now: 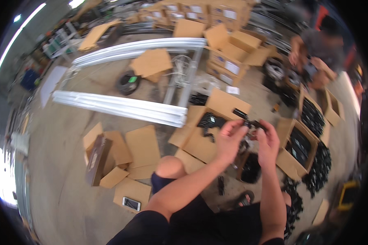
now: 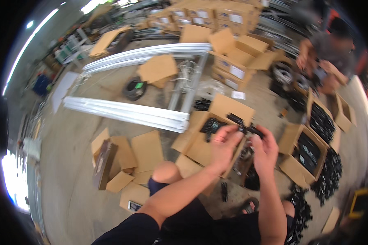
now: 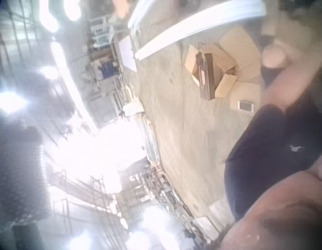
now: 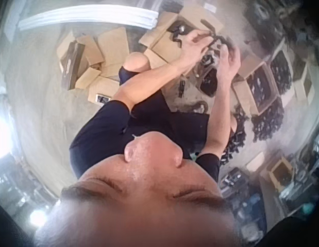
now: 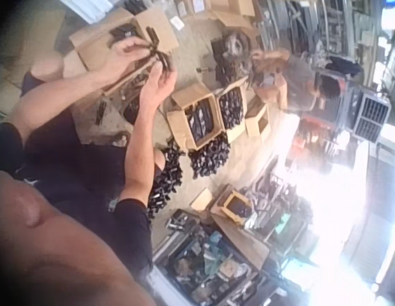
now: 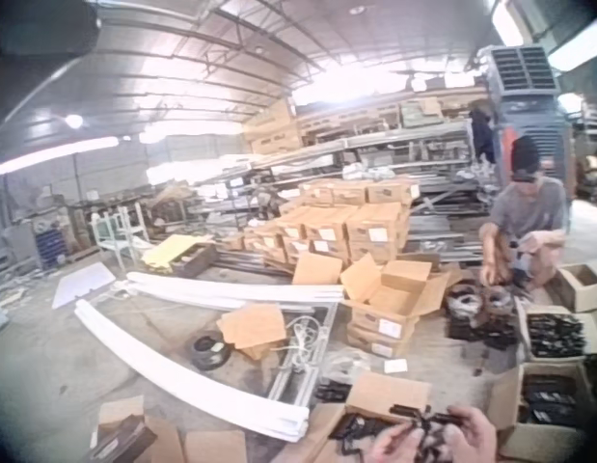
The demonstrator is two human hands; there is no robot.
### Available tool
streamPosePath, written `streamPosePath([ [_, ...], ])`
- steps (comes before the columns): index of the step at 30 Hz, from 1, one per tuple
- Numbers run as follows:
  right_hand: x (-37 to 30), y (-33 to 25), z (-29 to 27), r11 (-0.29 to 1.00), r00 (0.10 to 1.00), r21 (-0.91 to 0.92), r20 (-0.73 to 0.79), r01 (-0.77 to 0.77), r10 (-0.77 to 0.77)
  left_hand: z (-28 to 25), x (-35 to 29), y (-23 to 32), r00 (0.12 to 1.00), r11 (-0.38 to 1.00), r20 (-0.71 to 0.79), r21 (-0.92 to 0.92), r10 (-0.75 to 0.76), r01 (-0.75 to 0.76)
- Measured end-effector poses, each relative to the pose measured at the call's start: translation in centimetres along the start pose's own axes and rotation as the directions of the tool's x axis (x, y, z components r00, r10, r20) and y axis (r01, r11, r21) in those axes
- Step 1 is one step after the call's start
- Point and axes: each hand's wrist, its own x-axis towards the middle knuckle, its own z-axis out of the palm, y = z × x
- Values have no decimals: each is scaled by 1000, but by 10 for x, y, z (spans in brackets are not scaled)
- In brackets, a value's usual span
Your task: The person sits on the floor in a warehouse environment and assembles small black plastic components by hand. They pick up individual parts from cardboard boxes, fit them together, and place the assembled units back into the boxes.
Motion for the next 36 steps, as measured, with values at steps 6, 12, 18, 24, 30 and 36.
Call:
streamPosePath([
  [6,-9,-24,-6,997,999,70,37,-26,23,6,-4,21,962,998,264,7,-67,68],
  [12,-26,-22,-8,992,994,72,-11,-104,105,-1,-10,21,954,988,282,138,-105,68],
  [18,-30,-24,-18,988,996,-141,57,69,-62,-12,-9,14,934,973,278,110,-226,203],
  [24,-20,-38,-34,628,849,-580,439,518,-294,-32,-3,31,740,818,393,55,-545,573],
  [30,-24,-13,-38,629,817,-564,535,535,-215,-38,-10,37,539,654,452,142,-711,743],
  [36,-34,2,-31,812,939,-543,343,215,-20,-31,-15,35,625,718,362,249,-691,650],
])
